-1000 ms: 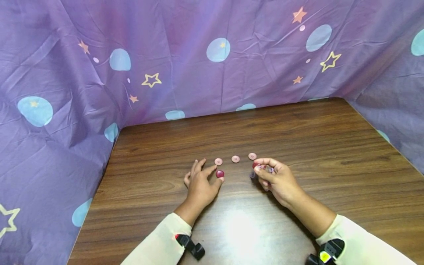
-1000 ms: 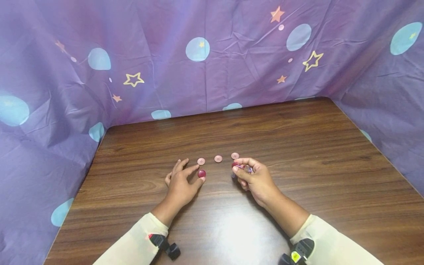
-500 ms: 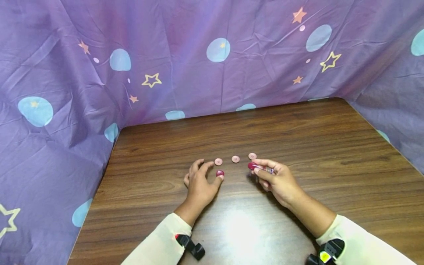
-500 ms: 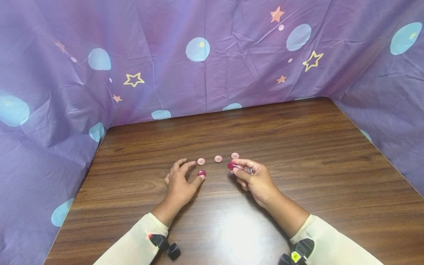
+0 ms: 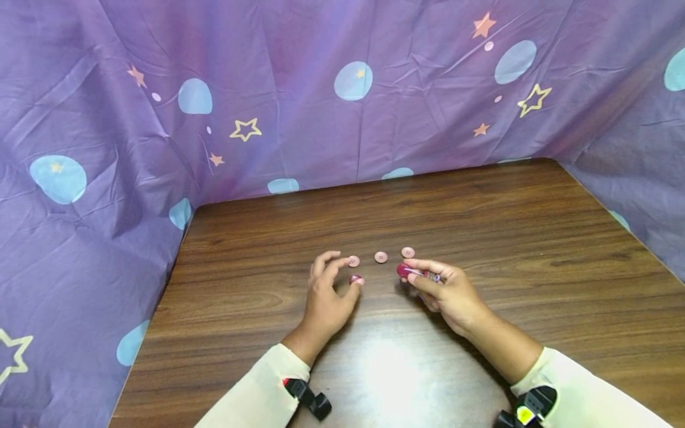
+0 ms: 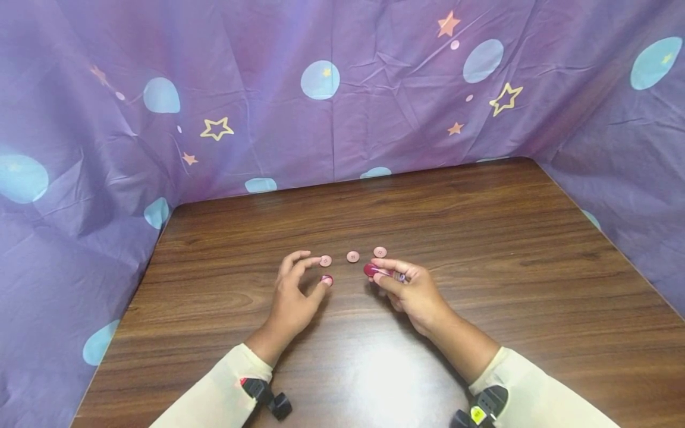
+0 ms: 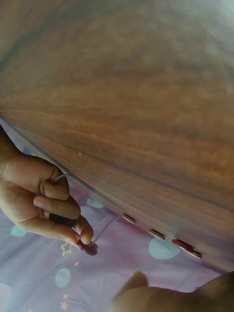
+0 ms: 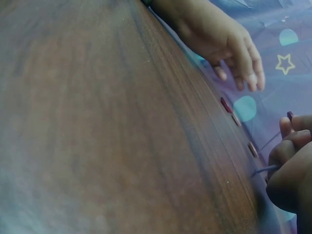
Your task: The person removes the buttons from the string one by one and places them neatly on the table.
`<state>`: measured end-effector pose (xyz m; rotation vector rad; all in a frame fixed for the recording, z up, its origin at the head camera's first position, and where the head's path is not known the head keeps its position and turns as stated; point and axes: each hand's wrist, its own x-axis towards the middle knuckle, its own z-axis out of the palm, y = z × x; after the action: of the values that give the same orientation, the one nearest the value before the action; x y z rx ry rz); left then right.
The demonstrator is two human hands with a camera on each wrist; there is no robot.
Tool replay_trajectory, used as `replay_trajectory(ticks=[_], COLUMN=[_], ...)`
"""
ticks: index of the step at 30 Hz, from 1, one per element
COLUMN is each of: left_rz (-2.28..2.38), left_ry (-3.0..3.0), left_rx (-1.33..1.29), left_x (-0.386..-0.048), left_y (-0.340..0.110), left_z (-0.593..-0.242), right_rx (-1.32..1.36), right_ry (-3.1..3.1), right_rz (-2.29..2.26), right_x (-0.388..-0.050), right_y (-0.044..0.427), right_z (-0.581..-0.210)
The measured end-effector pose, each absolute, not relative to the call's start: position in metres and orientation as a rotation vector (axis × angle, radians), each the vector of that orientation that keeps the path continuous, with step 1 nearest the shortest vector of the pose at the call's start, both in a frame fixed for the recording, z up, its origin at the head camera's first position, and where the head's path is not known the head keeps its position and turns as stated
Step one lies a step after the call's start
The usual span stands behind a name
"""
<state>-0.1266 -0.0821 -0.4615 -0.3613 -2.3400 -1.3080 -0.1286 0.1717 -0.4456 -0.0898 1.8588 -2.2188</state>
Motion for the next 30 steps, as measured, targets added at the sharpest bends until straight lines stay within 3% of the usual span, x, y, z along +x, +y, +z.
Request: replay_trajectory(ticks=[5, 30], left_rz=[-1.356, -1.649], left_ry=[-2.233, -2.294], left_rx=[-0.532, -0.760], left_x=[-0.1255, -0.1221], left_y=[-0.0836, -0.0805], left_z=[-0.4606, -0.4626], right_rx=[-0.096, -0.181], right_ry=[1.869, 1.939], right_rz=[-2.195, -2.151], right_x=[-0.1274, -0.1245], right_y=[0.1702, 0.1677], right_z=[-0.4447, -0.4451])
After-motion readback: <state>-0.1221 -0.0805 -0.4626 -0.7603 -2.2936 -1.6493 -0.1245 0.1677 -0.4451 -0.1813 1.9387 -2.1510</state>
